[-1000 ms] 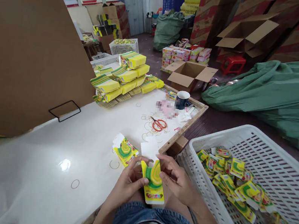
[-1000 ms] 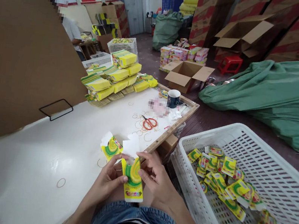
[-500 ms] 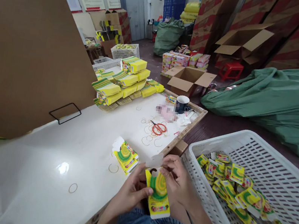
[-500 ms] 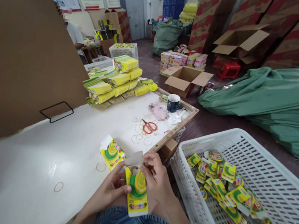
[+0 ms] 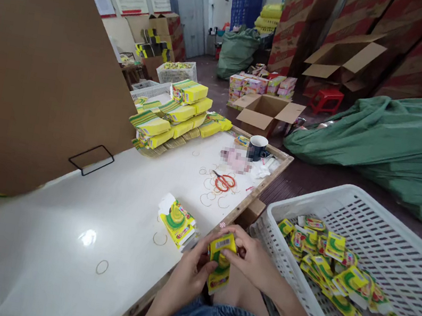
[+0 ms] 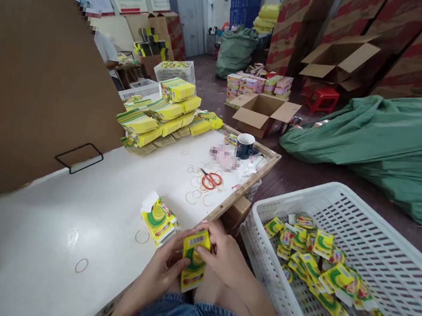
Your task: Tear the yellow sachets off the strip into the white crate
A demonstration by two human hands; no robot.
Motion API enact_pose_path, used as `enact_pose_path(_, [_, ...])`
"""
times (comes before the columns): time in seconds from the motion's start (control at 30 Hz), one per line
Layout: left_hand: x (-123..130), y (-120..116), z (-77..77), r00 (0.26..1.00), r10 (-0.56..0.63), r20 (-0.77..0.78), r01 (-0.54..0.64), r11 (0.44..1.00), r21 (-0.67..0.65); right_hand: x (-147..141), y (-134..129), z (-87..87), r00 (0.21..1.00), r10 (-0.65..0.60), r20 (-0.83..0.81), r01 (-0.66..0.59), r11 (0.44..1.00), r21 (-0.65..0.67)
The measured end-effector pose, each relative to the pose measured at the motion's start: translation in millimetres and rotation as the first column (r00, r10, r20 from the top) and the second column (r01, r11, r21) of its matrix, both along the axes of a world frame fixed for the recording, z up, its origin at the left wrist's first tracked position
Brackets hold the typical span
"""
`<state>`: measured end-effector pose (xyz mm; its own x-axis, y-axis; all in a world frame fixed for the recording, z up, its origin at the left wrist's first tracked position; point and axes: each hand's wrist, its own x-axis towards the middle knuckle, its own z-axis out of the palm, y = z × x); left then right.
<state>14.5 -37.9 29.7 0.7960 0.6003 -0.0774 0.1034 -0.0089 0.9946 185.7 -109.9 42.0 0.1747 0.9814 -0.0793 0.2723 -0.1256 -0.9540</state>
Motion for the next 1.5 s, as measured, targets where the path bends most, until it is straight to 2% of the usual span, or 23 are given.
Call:
enact_pose_path(0.13, [-2, 2, -1.0, 1.000, 0.010, 0.013, -0.010, 1.000, -0.003, -2, 4, 2.1, 0.988, -0.005, 0.157, 0.011, 0.999, -0.036])
enact_pose_path(0.33, [-2, 2, -5.3, 1.000, 0.023, 0.001, -0.023, 0.999, 0.023, -4, 6, -3.4, 0.975, 0.034, 0.218, -0.020, 0.998, -0.064])
enact_pose_path(0.47, [1, 2, -4.6, 0.998, 0.053, -0.023, -0.052, 0.998, 0.030, -5, 8, -9.6, 0.957, -0.046, 0.285, 0.062, 0.997, -0.045])
enact_pose_path(0.63, [0, 8, 4.6, 0.997, 0.080, 0.021, -0.078, 0.993, -0.089, 0, 6, -16.4, 0.987, -0.091, 0.131, 0.072, 0.987, 0.141])
enact_pose_path(0.77, [1, 7, 5.7, 0.996, 0.065, 0.069, -0.053, 0.987, -0.152, 1, 2, -20.3, 0.983, -0.162, -0.087, 0.180, 0.946, 0.269])
enact_pose_path(0.87, [8, -2, 3.2, 0.994, 0.061, 0.088, -0.051, 0.992, -0.112, -4, -1, -23.1, 0.944, -0.194, -0.268, 0.270, 0.919, 0.288])
enact_pose_path(0.93, [14, -7, 3.4, 0.993, 0.076, 0.091, -0.071, 0.996, -0.053, -6, -3, -23.3, 0.931, -0.220, -0.291, 0.311, 0.896, 0.316])
enact_pose_path(1.0, [19, -7, 5.2, 0.992, 0.104, 0.066, -0.109, 0.992, 0.065, -2, -7, -21.0, 0.946, -0.252, -0.204, 0.314, 0.872, 0.377])
enact_pose_path(1.07, [19, 0, 6.5, 0.988, 0.153, 0.009, -0.151, 0.959, 0.239, 11, -14, -15.9, 0.937, -0.349, -0.037, 0.324, 0.820, 0.472])
enact_pose_path(1.1, [17, 6, 6.0, 0.981, 0.192, -0.023, -0.174, 0.926, 0.337, 22, -19, -12.4, 0.897, -0.439, 0.049, 0.349, 0.773, 0.531])
enact_pose_path(1.13, [13, 13, 4.3, 0.968, 0.245, -0.052, -0.199, 0.879, 0.434, 34, -25, -8.7, 0.822, -0.557, 0.121, 0.392, 0.706, 0.590])
enact_pose_path(1.2, [2, 28, -3.9, 0.923, 0.372, -0.098, -0.240, 0.756, 0.610, 60, -37, -1.4, 0.573, -0.793, 0.209, 0.493, 0.537, 0.684])
enact_pose_path(1.23, [-4, 36, -10.2, 0.894, 0.431, -0.126, -0.240, 0.696, 0.677, 71, -42, 1.4, 0.436, -0.870, 0.231, 0.534, 0.457, 0.712])
enact_pose_path(1.27, [-10, 42, -17.3, 0.869, 0.466, -0.166, -0.212, 0.653, 0.727, 80, -46, 3.1, 0.327, -0.913, 0.245, 0.561, 0.396, 0.727])
enact_pose_path(1.3, [-16, 47, -24.7, 0.851, 0.479, -0.215, -0.163, 0.630, 0.759, 85, -49, 3.4, 0.266, -0.930, 0.253, 0.577, 0.364, 0.731])
enact_pose_path(1.33, [-21, 50, -31.6, 0.839, 0.476, -0.263, -0.108, 0.620, 0.777, 87, -50, 2.4, 0.261, -0.931, 0.255, 0.586, 0.363, 0.725])
enact_pose_path(1.37, [-25, 52, -37.4, 0.827, 0.475, -0.301, -0.064, 0.612, 0.789, 85, -48, 0.0, 0.308, -0.918, 0.250, 0.590, 0.390, 0.707])
enact_pose_path(1.43, [-30, 54, -43.6, 0.808, 0.474, -0.349, -0.008, 0.601, 0.799, 72, -40, -7.7, 0.474, -0.851, 0.226, 0.597, 0.499, 0.629])
enact_pose_path(1.5, [-33, 55, -42.0, 0.800, 0.478, -0.364, 0.012, 0.593, 0.805, 52, -29, -16.1, 0.630, -0.757, 0.174, 0.614, 0.622, 0.486])
